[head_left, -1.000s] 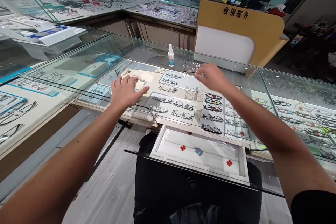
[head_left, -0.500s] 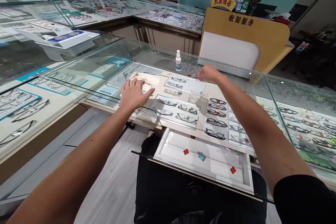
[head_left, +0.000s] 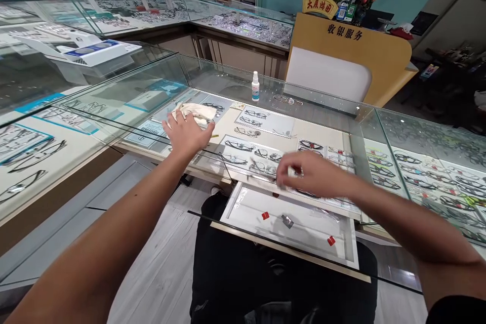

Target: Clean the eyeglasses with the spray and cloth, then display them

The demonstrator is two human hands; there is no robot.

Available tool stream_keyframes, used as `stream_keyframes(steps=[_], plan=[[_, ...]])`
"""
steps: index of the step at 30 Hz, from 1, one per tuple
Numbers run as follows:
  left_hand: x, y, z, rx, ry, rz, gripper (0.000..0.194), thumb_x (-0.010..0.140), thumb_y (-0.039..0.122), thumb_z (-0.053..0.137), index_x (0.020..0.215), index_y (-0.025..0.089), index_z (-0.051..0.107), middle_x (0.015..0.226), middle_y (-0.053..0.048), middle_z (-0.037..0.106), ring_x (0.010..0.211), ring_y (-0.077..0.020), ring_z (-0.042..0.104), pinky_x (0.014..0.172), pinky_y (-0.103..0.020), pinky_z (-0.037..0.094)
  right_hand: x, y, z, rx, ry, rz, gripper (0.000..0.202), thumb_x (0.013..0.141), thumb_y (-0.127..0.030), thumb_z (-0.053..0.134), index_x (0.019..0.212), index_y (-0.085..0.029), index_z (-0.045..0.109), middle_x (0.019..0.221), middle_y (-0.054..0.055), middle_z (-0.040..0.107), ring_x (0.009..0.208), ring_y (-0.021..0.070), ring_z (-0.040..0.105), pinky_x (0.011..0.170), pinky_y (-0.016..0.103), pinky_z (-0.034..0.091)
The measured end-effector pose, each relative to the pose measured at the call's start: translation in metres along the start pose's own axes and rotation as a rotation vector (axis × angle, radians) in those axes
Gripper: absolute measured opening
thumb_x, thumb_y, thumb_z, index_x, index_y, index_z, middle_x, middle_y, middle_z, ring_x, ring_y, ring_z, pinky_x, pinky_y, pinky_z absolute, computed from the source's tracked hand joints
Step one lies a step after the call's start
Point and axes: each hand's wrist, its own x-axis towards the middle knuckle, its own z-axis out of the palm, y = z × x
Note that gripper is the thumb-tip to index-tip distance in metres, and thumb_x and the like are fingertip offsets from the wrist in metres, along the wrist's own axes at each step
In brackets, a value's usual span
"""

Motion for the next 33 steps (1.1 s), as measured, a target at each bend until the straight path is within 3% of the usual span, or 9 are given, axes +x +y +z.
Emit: stream_keyframes(steps=[3,5,8,11,14,16,23,27,33], plan=[[-0.001,0.002,0.0,0.023,0.011,-0.035,0.11,0.099,0.073,0.047,0.17,-0.011,0.039,0.187,-0.034,0.019,0.177,-0.0516,0.008,0.144,-0.067,0.005,-0.044,-0.001,0.052,-0.051,-0.089,0.048,0.015,0.103,-0.027,0.069,0.095,-0.023,0.08,0.107,0.005,0.083,0.096,0.0235,0.075,0.085,0.038,0.05],[0.0,0.003,0.001,0.027,0.015,-0.053,0.113,0.098,0.072,0.049,0.17,-0.014,0.036,0.188,-0.034,0.016,0.177,-0.0513,0.007,0.145,-0.065,0.004,-0.055,0.012,0.081,-0.1,-0.106,0.104,0.017,0.106,-0.025,0.064,0.1,-0.021,0.079,0.111,0.008,0.082,0.099,0.025,0.075,0.087,0.038,0.05],[0.001,0.003,0.001,0.026,0.01,-0.053,0.114,0.097,0.071,0.05,0.172,-0.014,0.034,0.189,-0.032,0.014,0.177,-0.051,0.006,0.145,-0.064,0.004,-0.043,0.044,0.113,-0.128,-0.072,0.189,0.016,0.107,-0.022,0.062,0.1,-0.02,0.076,0.113,0.01,0.082,0.1,0.0251,0.075,0.084,0.036,0.05],[0.002,0.002,0.002,0.039,0.003,-0.037,0.114,0.098,0.072,0.047,0.172,-0.014,0.033,0.189,-0.031,0.013,0.178,-0.0507,0.006,0.145,-0.064,0.005,-0.007,0.081,0.128,-0.167,0.048,0.243,0.016,0.109,-0.021,0.061,0.102,-0.021,0.076,0.116,0.008,0.082,0.106,0.0238,0.075,0.089,0.034,0.052],[0.002,0.001,0.002,0.045,0.012,-0.03,0.111,0.098,0.071,0.045,0.172,-0.012,0.036,0.189,-0.031,0.017,0.177,-0.0505,0.009,0.145,-0.064,0.006,0.041,0.113,0.129,-0.305,0.199,0.278,0.013,0.109,-0.024,0.064,0.105,-0.022,0.075,0.122,0.007,0.081,0.112,0.0238,0.074,0.093,0.034,0.053],[0.001,0.0,0.003,0.046,0.023,-0.031,0.108,0.099,0.07,0.043,0.171,-0.01,0.039,0.188,-0.03,0.019,0.177,-0.0505,0.011,0.145,-0.064,0.007,0.074,0.13,0.123,-0.338,0.252,0.281,0.021,0.114,-0.023,0.055,0.111,-0.022,0.075,0.128,0.009,0.079,0.121,0.0237,0.071,0.1,0.034,0.052],[0.003,-0.006,0.005,0.026,0.019,-0.026,0.106,0.099,0.072,0.041,0.171,-0.005,0.042,0.188,-0.028,0.024,0.177,-0.0486,0.013,0.145,-0.064,0.01,0.171,0.186,0.073,-0.507,0.304,0.348,0.038,0.118,-0.022,0.04,0.127,-0.012,0.076,0.14,0.02,0.073,0.126,0.0305,0.064,0.104,0.04,0.046],[0.005,-0.009,0.003,0.031,-0.019,-0.016,0.108,0.098,0.076,0.037,0.172,-0.003,0.041,0.189,-0.028,0.022,0.177,-0.0479,0.014,0.145,-0.064,0.01,0.205,0.214,0.057,-0.596,0.239,0.351,0.037,0.113,-0.016,0.043,0.12,-0.007,0.078,0.135,0.025,0.074,0.12,0.0323,0.062,0.104,0.042,0.042],[0.008,-0.014,0.005,0.045,-0.036,-0.01,0.107,0.1,0.077,0.033,0.174,0.0,0.04,0.188,-0.026,0.024,0.177,-0.047,0.015,0.144,-0.066,0.013,0.228,0.235,0.065,-0.661,0.178,0.343,0.035,0.11,-0.012,0.046,0.119,-0.008,0.08,0.132,0.025,0.073,0.12,0.0323,0.061,0.105,0.043,0.039]])
